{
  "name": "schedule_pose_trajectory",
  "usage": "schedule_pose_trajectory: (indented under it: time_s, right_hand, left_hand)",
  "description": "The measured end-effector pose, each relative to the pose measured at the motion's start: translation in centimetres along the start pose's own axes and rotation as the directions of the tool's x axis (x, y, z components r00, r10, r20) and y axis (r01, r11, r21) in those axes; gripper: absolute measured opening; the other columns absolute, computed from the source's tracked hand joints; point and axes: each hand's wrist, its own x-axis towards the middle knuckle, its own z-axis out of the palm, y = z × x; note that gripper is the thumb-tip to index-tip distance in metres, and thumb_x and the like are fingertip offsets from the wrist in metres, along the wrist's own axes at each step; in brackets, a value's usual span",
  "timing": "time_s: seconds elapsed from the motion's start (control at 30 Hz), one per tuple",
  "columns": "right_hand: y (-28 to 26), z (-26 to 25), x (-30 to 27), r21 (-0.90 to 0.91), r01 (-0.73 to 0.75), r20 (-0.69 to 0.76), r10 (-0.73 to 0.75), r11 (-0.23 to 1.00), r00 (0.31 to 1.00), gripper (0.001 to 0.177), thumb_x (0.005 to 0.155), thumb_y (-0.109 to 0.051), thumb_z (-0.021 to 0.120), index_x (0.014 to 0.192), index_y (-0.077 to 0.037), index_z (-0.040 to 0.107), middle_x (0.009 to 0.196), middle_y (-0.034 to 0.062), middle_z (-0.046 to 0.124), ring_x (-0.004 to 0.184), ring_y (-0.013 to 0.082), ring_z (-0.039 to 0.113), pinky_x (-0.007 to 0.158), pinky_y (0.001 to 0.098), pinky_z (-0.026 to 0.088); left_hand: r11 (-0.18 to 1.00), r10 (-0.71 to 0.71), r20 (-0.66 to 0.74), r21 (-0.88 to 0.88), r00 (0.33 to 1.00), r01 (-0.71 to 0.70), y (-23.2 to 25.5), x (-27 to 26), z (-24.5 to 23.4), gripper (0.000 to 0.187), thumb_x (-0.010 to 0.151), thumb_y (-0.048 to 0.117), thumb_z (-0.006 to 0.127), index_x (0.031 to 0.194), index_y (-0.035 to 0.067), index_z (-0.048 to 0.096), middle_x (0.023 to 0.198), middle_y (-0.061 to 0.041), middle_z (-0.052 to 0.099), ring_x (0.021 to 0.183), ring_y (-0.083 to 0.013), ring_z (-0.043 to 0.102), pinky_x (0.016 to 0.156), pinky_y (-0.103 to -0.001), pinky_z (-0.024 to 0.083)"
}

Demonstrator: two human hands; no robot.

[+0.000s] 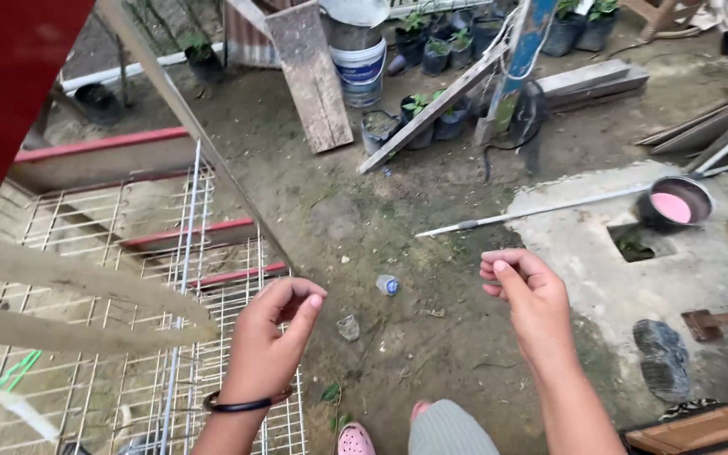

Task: Organizing and cleaning garden pots and a metal storage rack in an outdoor area.

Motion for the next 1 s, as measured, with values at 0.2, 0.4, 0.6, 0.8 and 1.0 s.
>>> schedule_pose_trajectory:
  time_s: [0.2, 0.4, 0.6, 0.8, 1.0]
  right_hand:
    - [-2.2, -3.1, 1.2, 0.015, 0.012, -0.008, -0.012, 1.000, 1.000, 0.018, 0.101, -0.010, 0.058, 0.112, -0.003, 0.071, 0.105, 0.0069, 0.072, 0.095, 0.0143, 0.068, 0.079, 0.0308, 0.057]
    - [-3.4, -5.1, 3.0, 0.083, 0.036, 0.014, -0.037, 0.996, 0.999, 0.018, 0.102, -0.010, 0.058, 0.112, -0.002, 0.070, 0.105, 0.0068, 0.071, 0.095, 0.0138, 0.068, 0.079, 0.0311, 0.057]
    - [-5.7, -4.9, 2.0, 0.137, 0.052, 0.032, -0.057, 0.989, 0.998, 0.018, 0.102, -0.011, 0.057, 0.111, -0.002, 0.070, 0.103, 0.0057, 0.071, 0.095, 0.0128, 0.068, 0.079, 0.0292, 0.057]
    - [-8.2, -3.3, -0.7, 0.103, 0.097, -0.025, -0.095, 0.990, 0.995, 0.019, 0.102, -0.012, 0.057, 0.111, -0.003, 0.071, 0.103, 0.0059, 0.071, 0.095, 0.0129, 0.068, 0.078, 0.0289, 0.057]
    - [-8.7, 0.4, -5.1, 0.186, 0.150, -0.057, -0.141, 0.971, 0.988, 0.018, 0.103, -0.012, 0.057, 0.111, -0.003, 0.070, 0.103, 0.0058, 0.071, 0.094, 0.0126, 0.067, 0.078, 0.0291, 0.057]
  left_hand:
    - [0.998, 0.038, 0.015, -0.050, 0.999, -0.037, 1.6, 1.3, 1.9, 0.013, 0.092, 0.015, 0.070, 0.100, 0.006, 0.073, 0.091, -0.002, 0.070, 0.082, -0.0084, 0.069, 0.076, -0.024, 0.056]
    - [0.996, 0.012, -0.035, -0.089, 0.999, -0.015, 4.6, 0.1, 2.6, 0.014, 0.092, 0.016, 0.070, 0.101, 0.006, 0.074, 0.089, 0.000, 0.073, 0.080, -0.0078, 0.067, 0.072, -0.024, 0.055]
    - [0.995, 0.069, -0.062, -0.071, 0.996, -0.073, 5.9, -2.5, 1.3, 0.016, 0.093, 0.016, 0.069, 0.103, 0.004, 0.072, 0.091, 0.000, 0.073, 0.084, -0.0061, 0.068, 0.076, -0.023, 0.054]
    - [0.995, 0.088, 0.014, -0.043, 0.996, -0.087, 8.2, -3.8, -0.6, 0.018, 0.091, 0.017, 0.070, 0.105, 0.005, 0.072, 0.091, -0.001, 0.075, 0.084, -0.0089, 0.069, 0.077, -0.025, 0.056]
    - [0.995, 0.089, 0.105, -0.046, 0.991, -0.085, 8.8, -7.4, -3.0, 0.020, 0.088, 0.016, 0.072, 0.105, 0.005, 0.071, 0.093, -0.001, 0.075, 0.085, -0.0095, 0.072, 0.077, -0.026, 0.059]
